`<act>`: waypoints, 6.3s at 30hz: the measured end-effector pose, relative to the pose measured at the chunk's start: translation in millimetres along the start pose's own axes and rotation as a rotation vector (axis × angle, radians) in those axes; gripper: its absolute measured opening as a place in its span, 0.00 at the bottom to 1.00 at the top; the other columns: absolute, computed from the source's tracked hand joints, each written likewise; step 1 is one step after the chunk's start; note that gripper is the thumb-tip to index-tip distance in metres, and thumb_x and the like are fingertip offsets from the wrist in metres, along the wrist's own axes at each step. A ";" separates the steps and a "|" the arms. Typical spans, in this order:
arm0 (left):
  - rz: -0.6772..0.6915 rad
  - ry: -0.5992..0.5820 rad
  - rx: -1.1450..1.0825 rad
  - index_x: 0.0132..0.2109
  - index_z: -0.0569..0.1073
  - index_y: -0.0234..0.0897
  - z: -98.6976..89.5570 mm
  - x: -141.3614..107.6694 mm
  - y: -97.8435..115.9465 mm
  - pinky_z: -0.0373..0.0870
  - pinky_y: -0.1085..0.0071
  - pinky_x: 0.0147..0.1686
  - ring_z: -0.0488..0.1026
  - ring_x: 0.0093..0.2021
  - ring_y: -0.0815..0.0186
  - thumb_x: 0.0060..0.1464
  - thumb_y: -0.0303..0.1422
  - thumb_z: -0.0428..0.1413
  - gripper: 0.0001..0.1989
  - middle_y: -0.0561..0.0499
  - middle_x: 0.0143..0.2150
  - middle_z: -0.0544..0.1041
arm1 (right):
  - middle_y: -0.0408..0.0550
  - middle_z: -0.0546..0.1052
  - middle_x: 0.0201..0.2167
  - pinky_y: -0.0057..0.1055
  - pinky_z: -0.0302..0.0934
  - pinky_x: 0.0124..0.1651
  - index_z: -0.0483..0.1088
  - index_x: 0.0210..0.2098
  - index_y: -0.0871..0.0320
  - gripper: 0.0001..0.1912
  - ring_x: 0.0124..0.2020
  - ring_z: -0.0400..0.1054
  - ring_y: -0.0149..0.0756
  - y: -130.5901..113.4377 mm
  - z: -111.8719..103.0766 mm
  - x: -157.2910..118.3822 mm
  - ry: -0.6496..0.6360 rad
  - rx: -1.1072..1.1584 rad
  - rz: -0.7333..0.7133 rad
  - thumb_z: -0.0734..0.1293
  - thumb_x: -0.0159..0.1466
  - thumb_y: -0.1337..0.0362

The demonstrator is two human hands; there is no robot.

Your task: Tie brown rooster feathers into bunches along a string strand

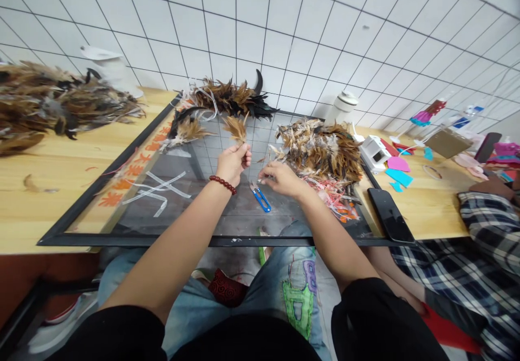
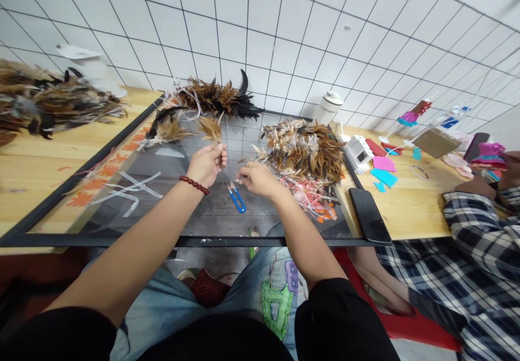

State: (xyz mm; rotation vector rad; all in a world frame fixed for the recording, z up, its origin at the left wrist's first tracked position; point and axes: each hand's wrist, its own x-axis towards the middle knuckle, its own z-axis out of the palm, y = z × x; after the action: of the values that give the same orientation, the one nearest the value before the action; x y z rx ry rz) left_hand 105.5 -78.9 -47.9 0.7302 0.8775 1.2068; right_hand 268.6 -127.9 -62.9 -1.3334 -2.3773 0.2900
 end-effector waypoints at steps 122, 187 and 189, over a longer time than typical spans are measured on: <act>-0.212 -0.238 -0.005 0.31 0.72 0.29 4.2 -6.8 -12.0 0.63 0.82 0.19 0.66 0.20 0.77 0.54 0.25 0.56 0.05 0.52 0.22 0.70 | 0.40 0.66 0.13 0.27 0.49 0.26 0.69 0.15 0.58 0.09 0.19 0.58 0.27 9.7 -26.8 -10.9 0.007 0.116 0.578 0.69 0.48 0.63; -0.156 -0.235 0.311 0.27 0.72 0.28 10.0 -13.8 -16.5 0.66 0.76 0.21 0.67 0.18 0.74 0.52 0.23 0.56 0.06 0.51 0.20 0.71 | 0.50 0.74 0.39 0.38 0.45 0.53 0.69 0.45 0.56 0.14 0.44 0.63 0.39 4.4 -15.5 -2.1 0.519 -0.465 0.291 0.54 0.68 0.63; -0.144 -0.235 0.210 0.29 0.73 0.28 8.6 -12.4 -13.8 0.67 0.77 0.22 0.68 0.20 0.74 0.53 0.25 0.56 0.05 0.50 0.22 0.72 | 0.51 0.74 0.41 0.38 0.46 0.53 0.69 0.45 0.55 0.14 0.45 0.63 0.40 6.4 -18.4 -5.3 0.548 -0.447 0.427 0.55 0.67 0.63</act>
State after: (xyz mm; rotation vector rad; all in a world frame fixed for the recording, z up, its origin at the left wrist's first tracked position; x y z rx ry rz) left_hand 118.0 -94.1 -53.3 0.9409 0.8522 0.8894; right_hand 284.1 -129.4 -50.0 -1.8300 -1.7370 -0.4692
